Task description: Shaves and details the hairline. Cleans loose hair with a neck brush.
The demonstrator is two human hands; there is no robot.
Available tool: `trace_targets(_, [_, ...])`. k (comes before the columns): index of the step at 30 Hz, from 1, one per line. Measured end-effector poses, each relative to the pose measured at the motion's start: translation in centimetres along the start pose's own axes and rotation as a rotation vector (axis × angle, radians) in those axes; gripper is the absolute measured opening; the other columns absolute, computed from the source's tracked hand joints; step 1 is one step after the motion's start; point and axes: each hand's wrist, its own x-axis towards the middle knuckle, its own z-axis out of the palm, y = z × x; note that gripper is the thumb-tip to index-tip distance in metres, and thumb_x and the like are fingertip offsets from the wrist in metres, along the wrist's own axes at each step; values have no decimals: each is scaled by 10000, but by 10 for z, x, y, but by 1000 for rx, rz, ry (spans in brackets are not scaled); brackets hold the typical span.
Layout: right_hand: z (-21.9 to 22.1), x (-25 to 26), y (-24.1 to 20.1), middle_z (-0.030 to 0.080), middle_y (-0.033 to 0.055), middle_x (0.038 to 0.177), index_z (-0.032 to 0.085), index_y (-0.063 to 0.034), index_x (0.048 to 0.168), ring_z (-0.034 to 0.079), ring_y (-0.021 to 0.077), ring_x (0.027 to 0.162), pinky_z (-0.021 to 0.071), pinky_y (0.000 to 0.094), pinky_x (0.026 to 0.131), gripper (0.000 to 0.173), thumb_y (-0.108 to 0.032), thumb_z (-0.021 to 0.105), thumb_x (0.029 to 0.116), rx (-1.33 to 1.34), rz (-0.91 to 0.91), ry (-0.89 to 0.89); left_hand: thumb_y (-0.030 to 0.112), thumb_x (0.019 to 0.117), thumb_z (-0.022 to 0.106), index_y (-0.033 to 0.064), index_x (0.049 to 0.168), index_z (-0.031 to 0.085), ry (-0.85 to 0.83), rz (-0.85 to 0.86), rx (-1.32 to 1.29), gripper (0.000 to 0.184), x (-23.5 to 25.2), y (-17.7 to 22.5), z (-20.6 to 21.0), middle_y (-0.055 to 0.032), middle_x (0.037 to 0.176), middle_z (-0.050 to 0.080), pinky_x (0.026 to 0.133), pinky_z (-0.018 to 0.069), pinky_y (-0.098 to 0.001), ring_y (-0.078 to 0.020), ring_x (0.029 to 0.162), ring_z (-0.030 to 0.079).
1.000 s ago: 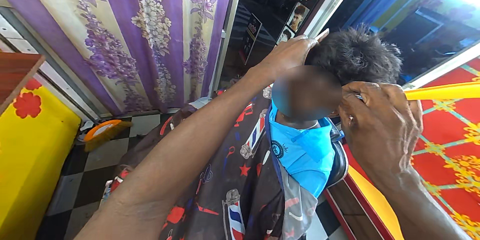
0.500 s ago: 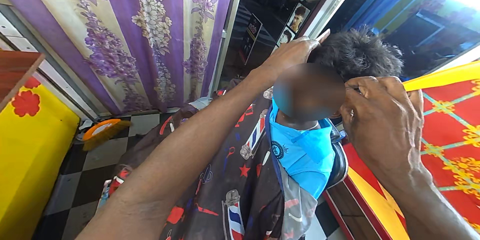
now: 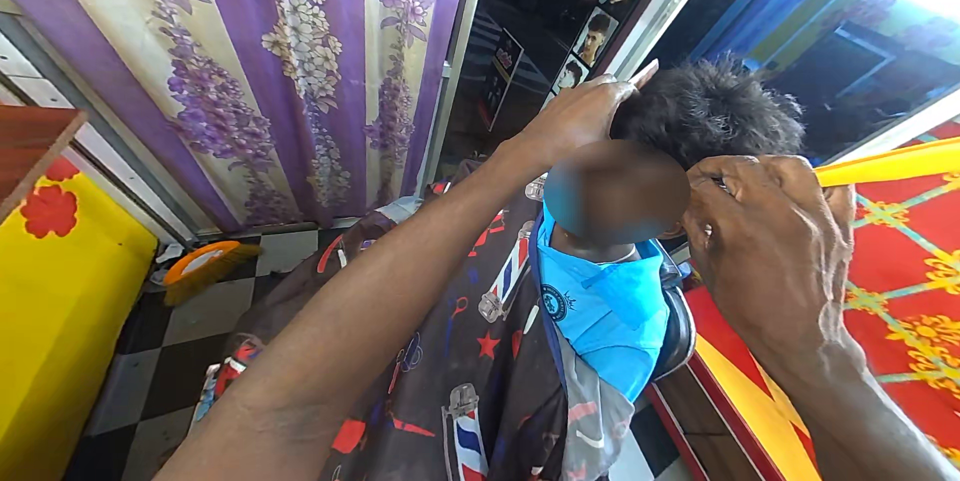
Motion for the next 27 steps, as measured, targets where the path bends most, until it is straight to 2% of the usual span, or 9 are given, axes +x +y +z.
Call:
trace_targets(6, [-1, 3, 0, 676, 143, 1060, 757, -66, 1058, 612, 374, 1004, 410, 538, 745, 179, -51, 598, 977, 17, 10, -24, 548, 746, 851, 86, 1396, 588, -5, -16, -1, 839, 1, 1, 0, -107, 1306, 620, 971, 511, -485, -249, 1187, 613])
trace_targets(12, [0, 0, 2, 684, 122, 1113, 753, -89, 1125, 601, 367, 1061, 407, 534, 794, 207, -74, 594, 994, -6, -19, 49, 513, 755, 855, 82, 1383, 598, -4, -10, -11, 803, 1, -1, 0, -109, 1306, 631, 981, 507, -493, -256, 1189, 619])
trace_targets(23, [-1, 3, 0, 667, 143, 1061, 751, -68, 1077, 602, 373, 1024, 403, 550, 779, 191, -22, 592, 981, -8, -24, -28, 531, 743, 863, 86, 1419, 577, -8, -29, -24, 858, 2, 2, 0, -109, 1302, 625, 975, 511, -497, -252, 1170, 622])
trace_targets(27, [-1, 5, 1, 671, 140, 1059, 754, -65, 1076, 603, 372, 1024, 405, 553, 782, 197, -23, 590, 977, 11, -22, -33, 530, 739, 864, 88, 1395, 593, -6, -33, -21, 836, 2, 2, 0, -114, 1276, 629, 964, 515, -497, -257, 1159, 625])
